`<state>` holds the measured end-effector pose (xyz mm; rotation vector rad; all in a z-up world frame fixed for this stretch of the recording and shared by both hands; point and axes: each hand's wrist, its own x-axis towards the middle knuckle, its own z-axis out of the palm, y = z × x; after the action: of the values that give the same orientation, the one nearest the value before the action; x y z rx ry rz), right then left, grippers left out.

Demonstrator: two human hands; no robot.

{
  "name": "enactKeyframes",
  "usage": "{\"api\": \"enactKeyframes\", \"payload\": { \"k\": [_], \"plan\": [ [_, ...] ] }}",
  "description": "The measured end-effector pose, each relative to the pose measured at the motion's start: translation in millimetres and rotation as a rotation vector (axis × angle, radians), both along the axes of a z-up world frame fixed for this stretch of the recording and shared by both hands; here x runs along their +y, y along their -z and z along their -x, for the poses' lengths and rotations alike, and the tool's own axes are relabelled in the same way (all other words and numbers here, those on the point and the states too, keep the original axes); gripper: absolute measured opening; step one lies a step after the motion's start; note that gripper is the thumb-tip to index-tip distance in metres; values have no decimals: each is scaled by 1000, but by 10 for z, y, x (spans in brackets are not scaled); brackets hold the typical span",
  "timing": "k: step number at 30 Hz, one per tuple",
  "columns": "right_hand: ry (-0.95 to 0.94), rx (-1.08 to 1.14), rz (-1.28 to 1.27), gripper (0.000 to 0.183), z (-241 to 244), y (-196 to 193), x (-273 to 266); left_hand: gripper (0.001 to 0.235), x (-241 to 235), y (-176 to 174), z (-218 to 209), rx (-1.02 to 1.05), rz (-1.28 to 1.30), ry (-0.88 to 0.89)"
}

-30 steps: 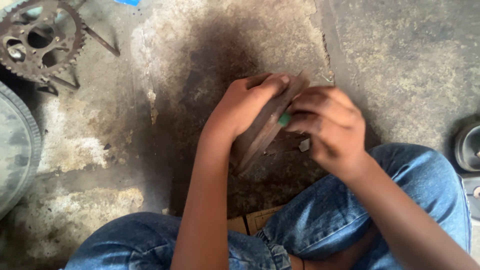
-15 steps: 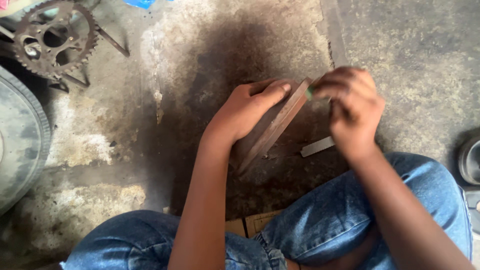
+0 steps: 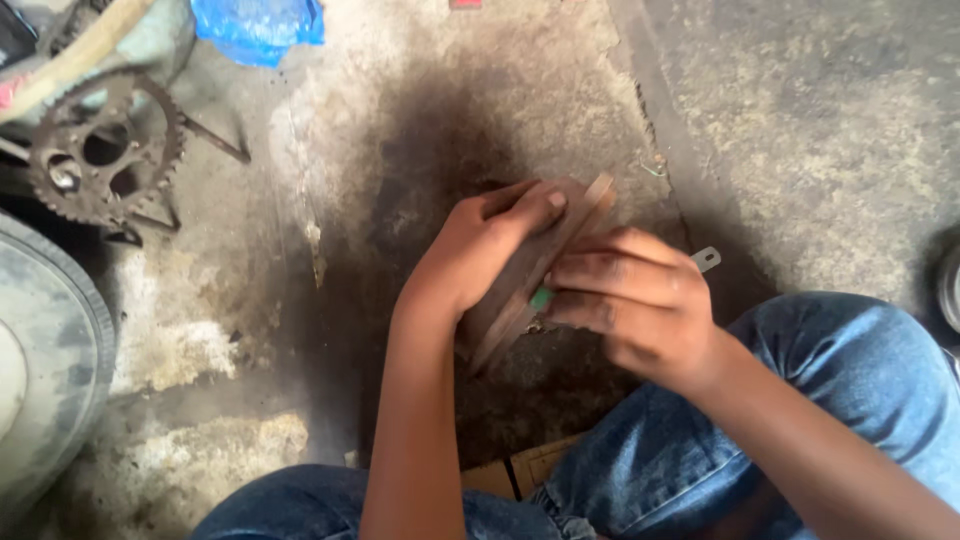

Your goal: The person sits on the floor and scrubs a circular metal part with a green abrasive pad. They rotate the part to clean different sections of the rim and face, then flip it over to continue scrubbing the other side.

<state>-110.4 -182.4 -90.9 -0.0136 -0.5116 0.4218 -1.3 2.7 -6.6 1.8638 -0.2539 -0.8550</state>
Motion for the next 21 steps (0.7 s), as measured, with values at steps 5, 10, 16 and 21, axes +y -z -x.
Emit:
{"api": "enactKeyframes", "payload": {
  "k": [5,10,16,21],
  "plan": [
    [1761,-952,1678,24,-39,-618,0,57,-38,73,25,5,76,-58],
    [1708,-236,1681,19,-58,-698,-101,60,-24,6,56,-7,25,-50],
    [1213,399,1108,9,-22,-428,-99,67,-122,-20,109,-42,15,-128],
    [981,594,957,7,-44,-365,-81,76,-43,94,13,192,92,-424]
  ]
}}
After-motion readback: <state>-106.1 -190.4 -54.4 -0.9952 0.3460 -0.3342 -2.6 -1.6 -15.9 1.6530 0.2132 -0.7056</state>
